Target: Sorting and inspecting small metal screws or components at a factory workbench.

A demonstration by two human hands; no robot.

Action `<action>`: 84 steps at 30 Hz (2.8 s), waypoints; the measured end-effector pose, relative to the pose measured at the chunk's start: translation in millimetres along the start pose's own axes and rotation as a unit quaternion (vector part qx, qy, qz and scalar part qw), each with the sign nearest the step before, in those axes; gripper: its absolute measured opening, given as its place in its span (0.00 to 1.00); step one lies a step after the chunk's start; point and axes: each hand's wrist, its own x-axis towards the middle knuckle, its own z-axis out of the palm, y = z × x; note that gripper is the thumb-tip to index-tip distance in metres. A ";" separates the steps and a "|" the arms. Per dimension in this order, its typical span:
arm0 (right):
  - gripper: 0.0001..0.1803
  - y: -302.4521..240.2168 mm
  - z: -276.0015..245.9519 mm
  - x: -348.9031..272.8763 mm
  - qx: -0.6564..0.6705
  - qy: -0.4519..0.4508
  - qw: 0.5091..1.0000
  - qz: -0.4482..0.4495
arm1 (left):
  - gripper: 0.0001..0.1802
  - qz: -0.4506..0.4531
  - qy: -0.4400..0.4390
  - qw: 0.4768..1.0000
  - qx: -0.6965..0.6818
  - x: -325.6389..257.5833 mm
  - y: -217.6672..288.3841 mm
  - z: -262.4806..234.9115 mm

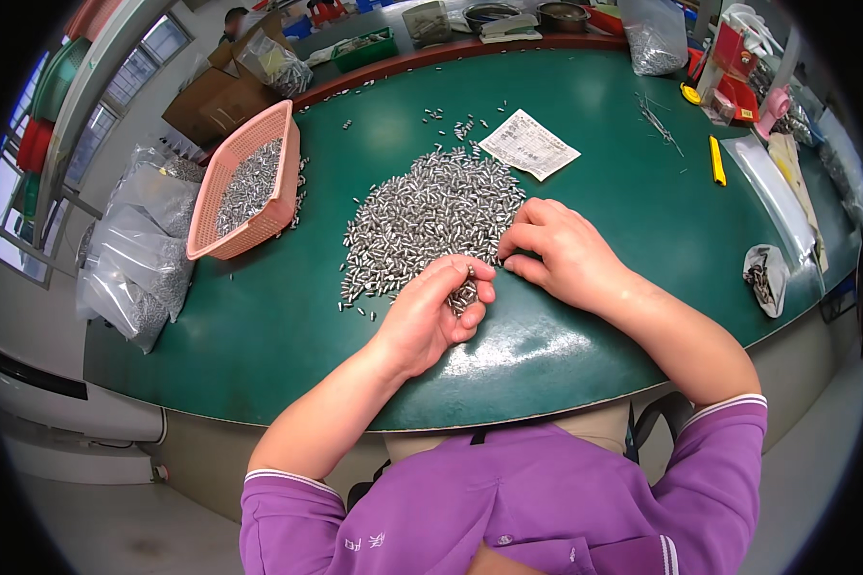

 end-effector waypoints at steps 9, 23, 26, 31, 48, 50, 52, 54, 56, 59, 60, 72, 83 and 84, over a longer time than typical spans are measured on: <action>0.06 3.3 -1.0 1.1 -0.008 0.021 1.000 0.013 | 0.11 0.004 0.002 1.000 -0.005 -1.2 1.3 -0.9; 0.04 0.3 5.7 5.3 0.002 0.053 0.998 -0.019 | 0.08 0.001 0.003 1.000 0.000 0.5 -0.3 -1.4; 0.03 -6.7 3.0 5.3 0.138 0.046 0.989 0.000 | 0.08 0.007 0.006 1.000 0.013 1.2 -1.3 0.0; 0.05 -19.2 1.4 6.2 0.279 0.008 0.960 0.007 | 0.11 0.004 0.004 0.999 0.032 0.5 -1.9 0.0; 0.07 3.1 0.6 3.8 0.005 -0.007 0.998 -0.058 | 0.09 -0.004 -0.004 1.000 0.009 0.4 -0.3 0.4; 0.07 3.4 -2.7 5.1 0.011 -0.001 0.999 -0.044 | 0.09 -0.004 -0.005 1.000 0.008 0.3 -0.2 -1.2; 0.07 4.6 -5.5 5.0 -0.032 0.025 0.999 -0.024 | 0.10 -0.004 -0.005 1.000 0.007 0.2 -0.2 -1.8; 0.06 5.8 -5.5 4.5 -0.036 0.022 0.999 -0.020 | 0.10 -0.006 0.000 1.000 0.008 0.5 -0.1 -1.6; 0.06 5.4 -4.8 3.4 -0.037 0.015 0.999 -0.019 | 0.11 -0.006 -0.005 1.000 0.004 0.3 0.3 -1.8; 0.06 6.6 -3.2 2.9 -0.054 0.037 0.998 -0.016 | 0.11 -0.006 -0.007 1.000 -0.003 0.2 0.3 -1.6; 0.06 7.1 -3.4 2.7 -0.054 0.037 0.998 -0.016 | 0.10 -0.008 -0.005 1.000 -0.006 0.2 0.3 -1.4; 0.06 -6.2 -2.3 4.8 0.018 0.045 0.998 -0.034 | 0.09 -0.009 -0.004 1.000 0.023 1.4 -2.7 -1.7; 0.06 -17.2 -2.2 5.2 0.225 0.035 0.974 0.004 | 0.08 -0.002 -0.004 1.000 0.014 1.7 -2.7 -0.6; 0.06 -15.4 -3.7 5.2 0.200 0.049 0.979 0.015 | 0.08 -0.003 -0.010 1.000 0.010 2.4 -2.8 -0.7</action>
